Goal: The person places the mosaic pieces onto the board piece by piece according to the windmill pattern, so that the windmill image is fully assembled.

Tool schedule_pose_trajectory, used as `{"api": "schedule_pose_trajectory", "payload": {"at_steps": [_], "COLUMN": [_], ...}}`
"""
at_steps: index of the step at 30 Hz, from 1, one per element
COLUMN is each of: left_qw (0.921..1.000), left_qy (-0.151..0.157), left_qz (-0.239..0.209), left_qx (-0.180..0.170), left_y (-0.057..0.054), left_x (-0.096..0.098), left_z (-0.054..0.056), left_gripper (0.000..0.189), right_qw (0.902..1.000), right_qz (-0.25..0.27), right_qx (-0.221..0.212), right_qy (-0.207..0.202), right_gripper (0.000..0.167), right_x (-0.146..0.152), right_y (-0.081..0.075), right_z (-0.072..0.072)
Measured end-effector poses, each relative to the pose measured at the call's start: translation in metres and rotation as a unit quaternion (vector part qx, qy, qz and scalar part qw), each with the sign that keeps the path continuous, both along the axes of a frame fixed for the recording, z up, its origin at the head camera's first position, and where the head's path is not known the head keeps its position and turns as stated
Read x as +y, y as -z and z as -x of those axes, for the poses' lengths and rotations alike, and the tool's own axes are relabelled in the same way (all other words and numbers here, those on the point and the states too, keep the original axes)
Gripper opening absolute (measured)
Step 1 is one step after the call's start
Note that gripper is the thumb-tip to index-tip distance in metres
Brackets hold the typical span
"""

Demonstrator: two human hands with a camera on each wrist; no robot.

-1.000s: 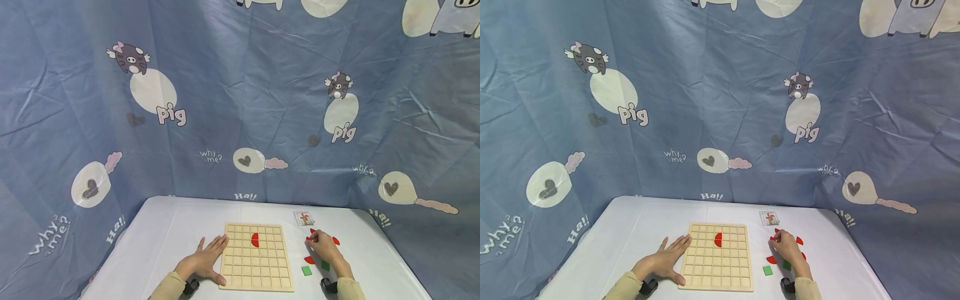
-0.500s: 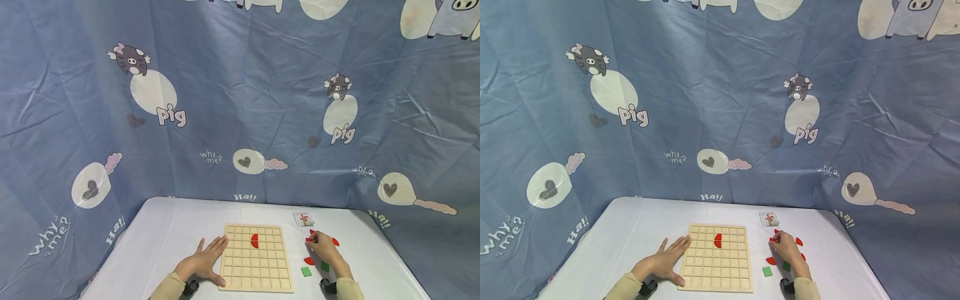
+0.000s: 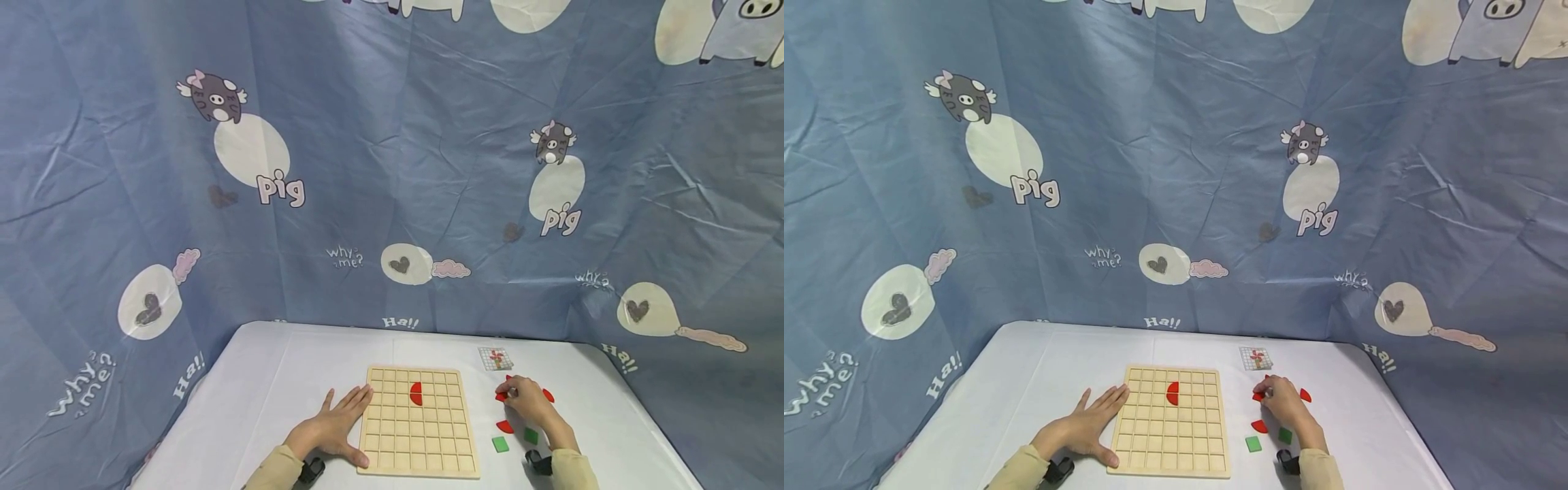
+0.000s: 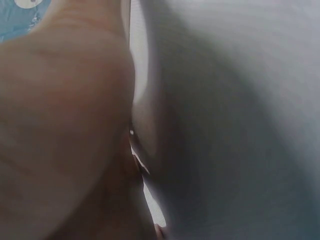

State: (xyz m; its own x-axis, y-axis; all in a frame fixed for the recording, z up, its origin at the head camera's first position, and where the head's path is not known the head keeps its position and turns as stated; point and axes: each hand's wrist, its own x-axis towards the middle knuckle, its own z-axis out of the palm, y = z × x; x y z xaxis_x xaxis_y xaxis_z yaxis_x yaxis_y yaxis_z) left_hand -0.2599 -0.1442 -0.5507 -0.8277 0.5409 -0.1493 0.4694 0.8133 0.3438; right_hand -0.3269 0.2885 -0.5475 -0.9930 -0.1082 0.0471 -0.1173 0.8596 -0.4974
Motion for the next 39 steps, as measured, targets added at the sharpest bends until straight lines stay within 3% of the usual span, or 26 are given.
{"api": "schedule_pose_trajectory", "payload": {"at_steps": [8, 20, 29, 39], "left_qw": [1.0, 1.0, 1.0, 1.0], "left_qy": [-0.002, -0.001, -0.002, -0.002], "left_qz": [-0.001, -0.002, -0.004, 0.002], "left_qx": [-0.002, -0.002, -0.003, 0.0], "left_y": [0.0, 0.0008, 0.0016, 0.003], "left_x": [0.0002, -0.0005, -0.0005, -0.0002], "left_z": [0.0002, -0.0004, 0.0013, 0.0024], "left_gripper": [0.131, 0.13, 0.13, 0.13], "right_qw": [1.0, 0.9992, 0.9994, 0.9999], "right_qz": [-0.003, 0.038, 0.005, -0.009], "right_qx": [0.001, -0.003, -0.032, -0.007], "right_qy": [0.003, 0.006, 0.013, 0.001], "right_gripper": [0.025, 0.026, 0.022, 0.015], "right_x": [-0.0005, 0.0039, 0.0037, -0.0016], "right_y": [0.0001, -0.0048, -0.005, -0.0018], "right_z": [-0.0002, 0.0005, 0.001, 0.0007]}}
